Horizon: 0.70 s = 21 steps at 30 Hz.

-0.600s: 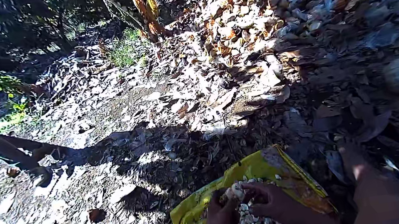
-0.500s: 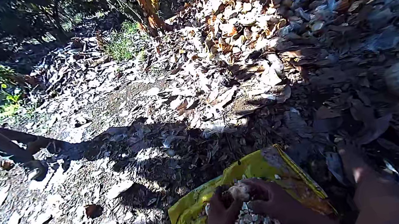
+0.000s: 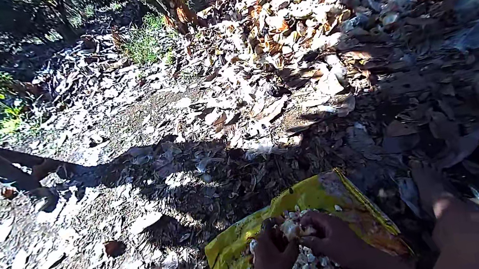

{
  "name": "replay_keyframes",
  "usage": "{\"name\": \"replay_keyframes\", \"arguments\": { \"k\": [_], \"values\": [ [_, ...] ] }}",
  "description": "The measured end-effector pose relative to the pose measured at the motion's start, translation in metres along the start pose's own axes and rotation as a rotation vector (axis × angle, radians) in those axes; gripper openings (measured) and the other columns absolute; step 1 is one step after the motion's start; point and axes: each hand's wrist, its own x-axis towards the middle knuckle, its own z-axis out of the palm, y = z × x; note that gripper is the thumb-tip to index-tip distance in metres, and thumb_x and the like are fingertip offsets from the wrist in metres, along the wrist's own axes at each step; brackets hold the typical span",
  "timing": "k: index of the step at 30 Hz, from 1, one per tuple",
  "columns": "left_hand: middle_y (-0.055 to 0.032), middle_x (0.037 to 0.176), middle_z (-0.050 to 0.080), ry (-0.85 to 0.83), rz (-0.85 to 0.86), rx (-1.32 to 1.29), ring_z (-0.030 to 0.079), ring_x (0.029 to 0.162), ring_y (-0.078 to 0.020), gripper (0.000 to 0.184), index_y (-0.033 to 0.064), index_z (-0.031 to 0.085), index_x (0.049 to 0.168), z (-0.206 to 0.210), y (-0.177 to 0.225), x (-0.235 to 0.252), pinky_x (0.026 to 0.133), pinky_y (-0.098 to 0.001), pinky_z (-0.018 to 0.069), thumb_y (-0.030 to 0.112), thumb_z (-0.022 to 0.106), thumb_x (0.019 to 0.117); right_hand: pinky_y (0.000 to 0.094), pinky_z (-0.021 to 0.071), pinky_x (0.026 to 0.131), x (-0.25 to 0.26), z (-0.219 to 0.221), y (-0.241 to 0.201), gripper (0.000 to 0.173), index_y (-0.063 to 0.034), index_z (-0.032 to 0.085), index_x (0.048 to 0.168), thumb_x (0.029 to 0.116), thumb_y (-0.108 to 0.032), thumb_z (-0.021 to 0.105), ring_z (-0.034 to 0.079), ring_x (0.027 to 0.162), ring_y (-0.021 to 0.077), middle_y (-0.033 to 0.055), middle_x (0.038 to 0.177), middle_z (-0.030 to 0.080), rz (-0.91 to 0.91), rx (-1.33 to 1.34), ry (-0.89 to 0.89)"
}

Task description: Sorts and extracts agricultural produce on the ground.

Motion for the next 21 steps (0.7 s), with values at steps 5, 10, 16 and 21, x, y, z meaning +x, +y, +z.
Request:
{"name": "replay_keyframes", "arguments": {
  "k": [5,10,16,21],
  "values": [
    [-0.0136,0.099,0.073,-0.085,-0.201,-0.158,0.073,0.077,-0.0243,0.046,0.0065,0.056,0.132,-0.001,0.011,0.001,0.070,-0.0397,0.0631,0.014,0.075,0.0914,0.0304,0.0625,0.085,-0.002,-0.001,0.000,0.052,-0.0144,0.062,0.137,0.0893,-0.024,0.080,0.070,0.094,0.0095,0.0033,0.124,0.067,-0.097,-0.056,-0.012],
    [-0.0112,0.101,0.075,-0.196,-0.206,-0.077,0.073,0.077,-0.0217,0.047,0.0049,0.056,0.135,-0.002,0.013,-0.003,0.069,-0.0371,0.0632,0.021,0.074,0.0952,0.0339,0.0600,0.089,-0.004,-0.003,0.007,0.052,-0.0139,0.065,0.133,0.0921,-0.043,0.076,0.068,0.100,0.0120,0.0060,0.124,0.067,-0.190,-0.291,0.005],
    [-0.0082,0.098,0.075,-0.249,-0.223,0.016,0.072,0.073,-0.0185,0.044,0.0055,0.058,0.133,-0.002,0.011,-0.007,0.066,-0.0348,0.0622,0.024,0.074,0.0958,0.0382,0.0603,0.088,-0.006,-0.003,0.010,0.052,-0.0109,0.065,0.129,0.0914,-0.045,0.076,0.069,0.094,0.0139,0.0059,0.113,0.070,-0.165,-0.309,-0.047],
    [-0.0080,0.095,0.074,-0.219,-0.186,0.009,0.072,0.074,-0.0189,0.045,0.0077,0.058,0.132,0.001,0.006,-0.007,0.067,-0.0353,0.0619,0.024,0.076,0.0934,0.0395,0.0612,0.086,-0.011,0.001,0.009,0.048,-0.0101,0.065,0.126,0.0920,-0.042,0.075,0.071,0.092,0.0143,0.0057,0.107,0.072,-0.152,-0.326,-0.011]
  ]
}}
